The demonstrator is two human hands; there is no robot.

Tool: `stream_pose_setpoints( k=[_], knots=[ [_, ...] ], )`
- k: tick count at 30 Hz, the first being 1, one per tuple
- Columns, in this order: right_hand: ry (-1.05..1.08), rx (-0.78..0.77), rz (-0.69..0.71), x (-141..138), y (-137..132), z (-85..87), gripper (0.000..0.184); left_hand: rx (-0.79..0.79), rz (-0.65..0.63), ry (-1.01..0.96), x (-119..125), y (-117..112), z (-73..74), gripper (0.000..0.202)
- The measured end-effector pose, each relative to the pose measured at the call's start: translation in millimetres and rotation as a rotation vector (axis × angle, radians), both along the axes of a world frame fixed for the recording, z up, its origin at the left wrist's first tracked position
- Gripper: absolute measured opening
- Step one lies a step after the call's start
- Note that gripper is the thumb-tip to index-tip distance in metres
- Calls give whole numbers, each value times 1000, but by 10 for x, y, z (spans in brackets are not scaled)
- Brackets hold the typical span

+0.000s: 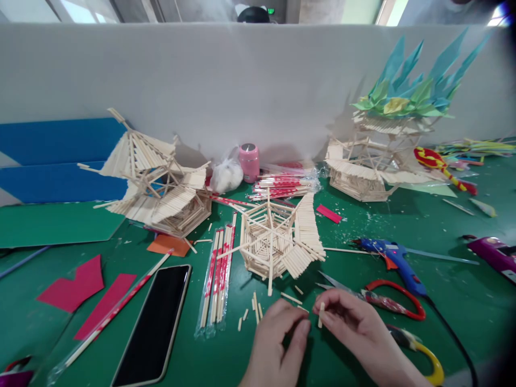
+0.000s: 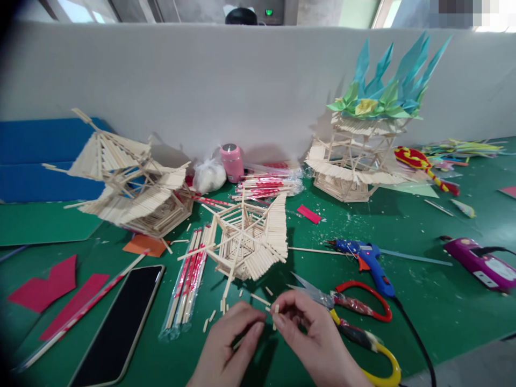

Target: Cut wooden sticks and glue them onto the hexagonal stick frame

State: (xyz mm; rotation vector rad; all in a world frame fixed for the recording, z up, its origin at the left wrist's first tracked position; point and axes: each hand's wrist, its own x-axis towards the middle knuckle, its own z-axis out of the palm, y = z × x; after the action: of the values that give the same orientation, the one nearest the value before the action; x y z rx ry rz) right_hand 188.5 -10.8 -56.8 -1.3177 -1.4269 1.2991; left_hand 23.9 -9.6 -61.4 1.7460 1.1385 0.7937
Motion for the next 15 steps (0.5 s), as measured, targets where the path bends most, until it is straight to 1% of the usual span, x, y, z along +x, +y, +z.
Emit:
stream_pose_setpoints(
  k=[2, 4, 6, 8, 10, 11, 14, 15],
  knots=[
    [36, 70, 17, 7, -15, 0, 8, -248, 32, -227, 56, -7, 91, 25],
    [73, 128, 19, 9, -28, 0, 6, -471, 53, -414, 115, -2, 118, 24],
    [81, 173, 38, 8, -35, 3, 10, -670, 74, -591, 170, 6, 77, 26],
    [57, 233, 78, 20, -38, 8, 13, -832, 91, -731, 217, 11, 4, 32],
    [-29, 280, 77, 79, -44, 4, 16, -925, 105, -818, 249, 18, -50, 35],
    [-108, 290, 49, 139, -52, -8, 17, -941, 108, -850, 260, 23, -59, 35],
    [-469, 287, -76, 458, -101, -103, 18, -929, 117, -945, 266, 53, -10, 29],
    [-595, 304, -86, 599, -127, -154, 19, -925, 120, -973, 263, 65, 20, 28]
  ],
)
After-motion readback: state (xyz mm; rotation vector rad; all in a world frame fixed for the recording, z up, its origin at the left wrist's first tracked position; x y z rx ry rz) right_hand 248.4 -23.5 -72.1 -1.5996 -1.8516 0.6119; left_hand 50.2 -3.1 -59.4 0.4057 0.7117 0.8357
